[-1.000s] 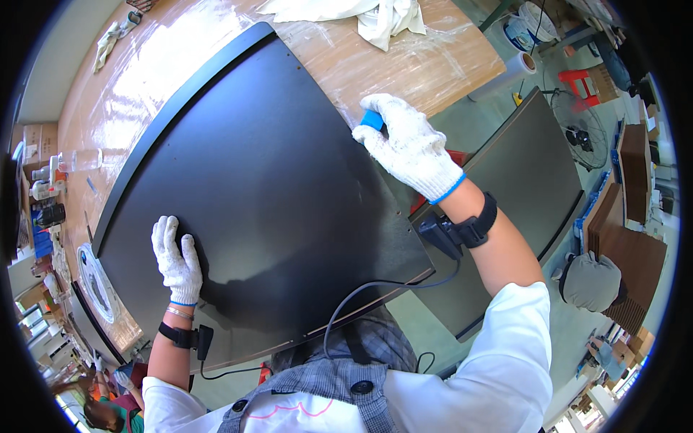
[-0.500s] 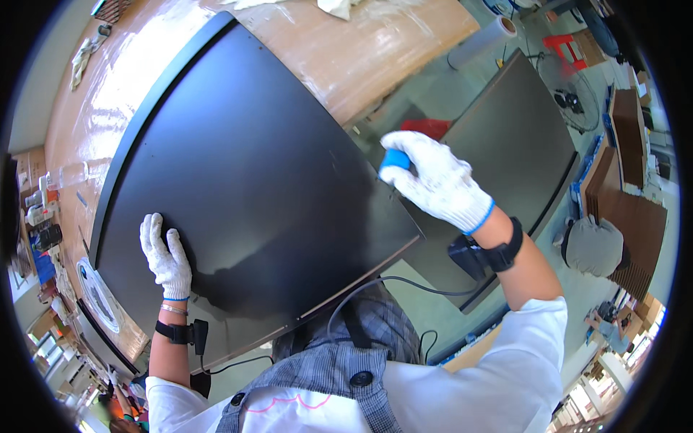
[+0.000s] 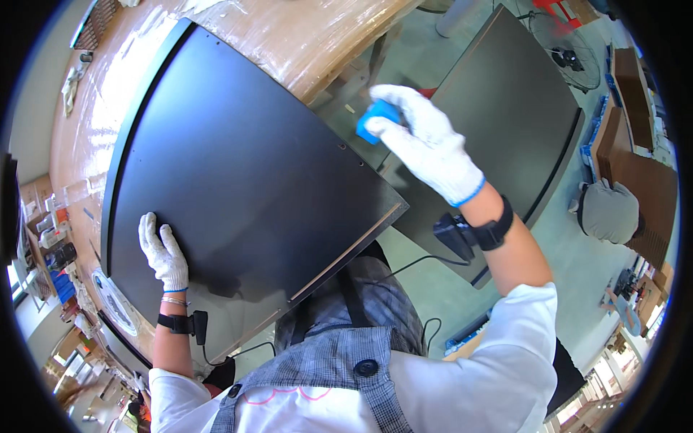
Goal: Applying dye or ink to the edges and surfaces of furniture panels for finishing.
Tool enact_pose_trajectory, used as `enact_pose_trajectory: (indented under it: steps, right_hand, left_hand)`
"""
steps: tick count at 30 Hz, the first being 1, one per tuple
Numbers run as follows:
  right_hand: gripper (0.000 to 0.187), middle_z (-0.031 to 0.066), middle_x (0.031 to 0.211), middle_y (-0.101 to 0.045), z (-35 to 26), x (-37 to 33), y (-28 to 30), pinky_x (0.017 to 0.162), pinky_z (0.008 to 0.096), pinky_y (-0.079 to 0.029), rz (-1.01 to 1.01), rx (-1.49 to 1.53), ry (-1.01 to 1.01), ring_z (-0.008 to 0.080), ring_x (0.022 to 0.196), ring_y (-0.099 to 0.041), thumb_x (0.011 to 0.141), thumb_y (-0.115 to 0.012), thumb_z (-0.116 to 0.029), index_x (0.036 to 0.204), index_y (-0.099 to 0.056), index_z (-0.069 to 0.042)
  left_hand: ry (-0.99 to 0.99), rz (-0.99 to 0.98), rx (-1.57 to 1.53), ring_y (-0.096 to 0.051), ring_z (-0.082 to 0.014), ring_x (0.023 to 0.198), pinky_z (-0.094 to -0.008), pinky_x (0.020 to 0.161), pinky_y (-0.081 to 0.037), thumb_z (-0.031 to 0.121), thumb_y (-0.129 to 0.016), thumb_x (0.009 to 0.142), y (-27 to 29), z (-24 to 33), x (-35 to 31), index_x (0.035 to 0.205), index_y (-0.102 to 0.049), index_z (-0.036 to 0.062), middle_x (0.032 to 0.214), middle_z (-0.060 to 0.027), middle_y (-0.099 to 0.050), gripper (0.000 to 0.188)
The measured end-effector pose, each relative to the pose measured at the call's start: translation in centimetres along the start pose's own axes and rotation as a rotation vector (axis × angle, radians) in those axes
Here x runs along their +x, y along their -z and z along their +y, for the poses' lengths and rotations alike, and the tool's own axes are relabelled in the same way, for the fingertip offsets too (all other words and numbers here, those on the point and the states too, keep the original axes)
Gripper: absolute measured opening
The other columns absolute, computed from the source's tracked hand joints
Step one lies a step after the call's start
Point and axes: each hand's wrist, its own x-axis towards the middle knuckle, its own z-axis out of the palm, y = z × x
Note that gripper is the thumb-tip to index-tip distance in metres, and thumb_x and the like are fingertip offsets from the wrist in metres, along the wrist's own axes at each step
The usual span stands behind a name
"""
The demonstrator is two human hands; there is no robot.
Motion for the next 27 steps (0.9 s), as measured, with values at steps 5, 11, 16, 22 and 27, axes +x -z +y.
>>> enact_pose_trajectory:
  steps: [5, 11, 16, 22, 27]
  right_hand:
    - [0.039, 0.0131, 0.104, -0.063, 0.2, 3.7, -3.0, 0.082, 0.0314, -0.052, 0.004, -0.139, 0.212, 0.0193, 0.092, -0.063, 0.088, -0.067, -0.016, 0.122, -0.056, -0.001]
    - [0.043, 0.0144, 0.101, -0.063, -0.7, 3.3, -2.8, 0.075, 0.0367, -0.052, -0.010, -0.514, 0.431, 0.0295, 0.085, -0.063, 0.082, -0.072, -0.024, 0.119, -0.058, -0.006]
    - [0.040, 0.0136, 0.099, -0.064, -1.3, -1.6, -0.7, 0.072, 0.0376, -0.052, -0.064, -0.616, 0.241, 0.0295, 0.083, -0.063, 0.082, -0.072, -0.025, 0.117, -0.059, -0.010]
    - [0.040, 0.0149, 0.105, -0.063, -0.7, -0.2, -2.6, 0.081, 0.0402, -0.051, 0.082, -0.474, 0.194, 0.0342, 0.091, -0.062, 0.084, -0.068, -0.027, 0.119, -0.057, -0.010]
    - [0.037, 0.0122, 0.102, -0.062, -1.1, -3.2, -0.4, 0.075, 0.0406, -0.052, -0.022, -0.630, 0.217, 0.0344, 0.088, -0.062, 0.083, -0.067, -0.024, 0.117, -0.058, -0.011]
  left_hand:
    - [0.001, -0.004, 0.020, -0.045, -0.0336, 0.128, -0.0418, 0.109, -0.034, 0.013, -0.055, 0.093, 0.0, 0.1, -0.2, 0.127, -0.055, 0.0003, 0.134, -0.0195, -0.050, 0.036]
    - [0.013, 0.005, -0.002, -0.045, -0.0326, 0.128, -0.0412, 0.109, -0.034, 0.011, -0.056, 0.093, 0.0, -0.1, -0.1, 0.126, -0.056, 0.0002, 0.133, -0.0190, -0.051, 0.035]
    - [0.012, 0.014, -0.001, -0.045, -0.0321, 0.128, -0.0409, 0.109, -0.034, 0.011, -0.056, 0.093, 0.2, -0.4, -0.4, 0.126, -0.056, 0.0007, 0.134, -0.0185, -0.051, 0.035]
    - [0.010, -0.012, -0.016, -0.045, -0.0319, 0.128, -0.0410, 0.109, -0.034, 0.011, -0.055, 0.094, -0.4, -0.1, 0.0, 0.127, -0.055, 0.0008, 0.134, -0.0183, -0.050, 0.034]
    - [-0.010, -0.011, -0.010, -0.044, -0.0320, 0.128, -0.0413, 0.110, -0.033, 0.013, -0.054, 0.095, 0.0, -0.3, -0.2, 0.128, -0.054, 0.0007, 0.135, -0.0183, -0.050, 0.035]
